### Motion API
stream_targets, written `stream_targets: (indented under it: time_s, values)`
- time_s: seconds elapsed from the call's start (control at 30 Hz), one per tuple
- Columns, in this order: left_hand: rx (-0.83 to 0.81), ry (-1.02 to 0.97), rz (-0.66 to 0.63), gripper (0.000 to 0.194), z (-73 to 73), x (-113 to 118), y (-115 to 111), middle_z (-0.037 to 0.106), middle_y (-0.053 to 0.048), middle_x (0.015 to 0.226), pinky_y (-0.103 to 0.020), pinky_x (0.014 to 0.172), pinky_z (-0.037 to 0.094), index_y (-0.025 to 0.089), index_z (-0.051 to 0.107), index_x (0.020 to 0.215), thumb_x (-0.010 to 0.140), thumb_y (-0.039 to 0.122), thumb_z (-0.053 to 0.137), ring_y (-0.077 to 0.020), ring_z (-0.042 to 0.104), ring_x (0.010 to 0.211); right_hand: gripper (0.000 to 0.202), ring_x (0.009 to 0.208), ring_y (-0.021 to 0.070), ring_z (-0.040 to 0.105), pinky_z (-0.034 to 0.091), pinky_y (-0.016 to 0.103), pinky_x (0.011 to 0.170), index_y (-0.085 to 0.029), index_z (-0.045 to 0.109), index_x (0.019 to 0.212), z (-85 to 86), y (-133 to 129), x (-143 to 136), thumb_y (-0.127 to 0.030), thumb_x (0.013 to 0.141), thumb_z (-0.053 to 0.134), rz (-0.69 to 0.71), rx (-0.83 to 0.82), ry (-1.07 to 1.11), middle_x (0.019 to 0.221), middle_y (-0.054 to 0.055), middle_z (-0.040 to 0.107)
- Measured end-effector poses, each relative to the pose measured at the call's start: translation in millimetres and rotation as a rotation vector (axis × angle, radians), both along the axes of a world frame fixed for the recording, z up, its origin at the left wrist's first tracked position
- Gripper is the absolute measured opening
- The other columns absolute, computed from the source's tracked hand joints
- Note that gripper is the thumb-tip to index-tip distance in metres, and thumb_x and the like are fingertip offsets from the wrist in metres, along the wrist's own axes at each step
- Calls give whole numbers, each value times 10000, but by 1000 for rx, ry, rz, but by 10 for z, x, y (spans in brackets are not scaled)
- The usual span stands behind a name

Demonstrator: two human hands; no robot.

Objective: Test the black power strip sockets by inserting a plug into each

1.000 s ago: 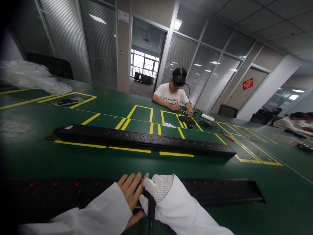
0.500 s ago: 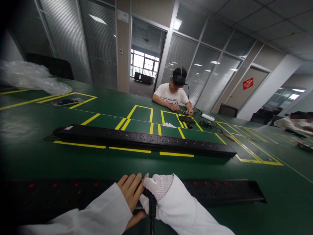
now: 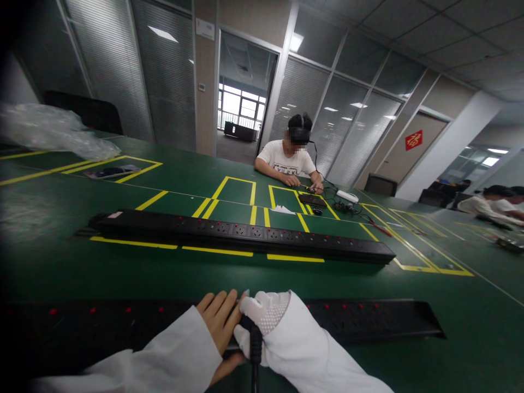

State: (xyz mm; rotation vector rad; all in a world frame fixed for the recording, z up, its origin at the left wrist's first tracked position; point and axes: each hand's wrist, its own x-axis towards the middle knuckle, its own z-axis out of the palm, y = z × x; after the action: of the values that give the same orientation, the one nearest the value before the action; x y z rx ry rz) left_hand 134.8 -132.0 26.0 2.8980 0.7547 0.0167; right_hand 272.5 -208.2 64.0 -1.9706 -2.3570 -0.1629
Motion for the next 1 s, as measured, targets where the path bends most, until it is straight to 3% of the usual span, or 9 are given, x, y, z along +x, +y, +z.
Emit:
stream_targets:
  time_s: [0.47, 0.73, 1.0]
  values:
    - [19, -19, -9, 806, -43, -4, 12, 438, -209, 1355, -511, 997, 336, 81, 331, 1383, 767, 530, 593, -374, 450, 1169, 290, 785, 119, 578, 503, 296, 700, -163, 557, 1084, 2, -7, -6, -381, 913, 470, -4, 3, -4, 993, 50, 594]
    - [9, -6, 5, 779, -44, 2, 3, 425, -197, 1371, -508, 1007, 324, 90, 320, 1386, 753, 427, 625, -364, 434, 1192, 292, 780, 119, 585, 508, 297, 695, -155, 560, 1080, 13, -6, -19, -379, 911, 478, -5, -1, 4, 980, 47, 600]
    - [-3, -3, -4, 784, 9, -13, 11, 420, -202, 1372, -501, 1004, 321, 87, 319, 1388, 791, 537, 553, -361, 444, 1177, 293, 790, 121, 582, 507, 300, 703, -159, 557, 1087, 27, -10, -24, -380, 912, 475, -7, -6, 9, 992, 50, 596]
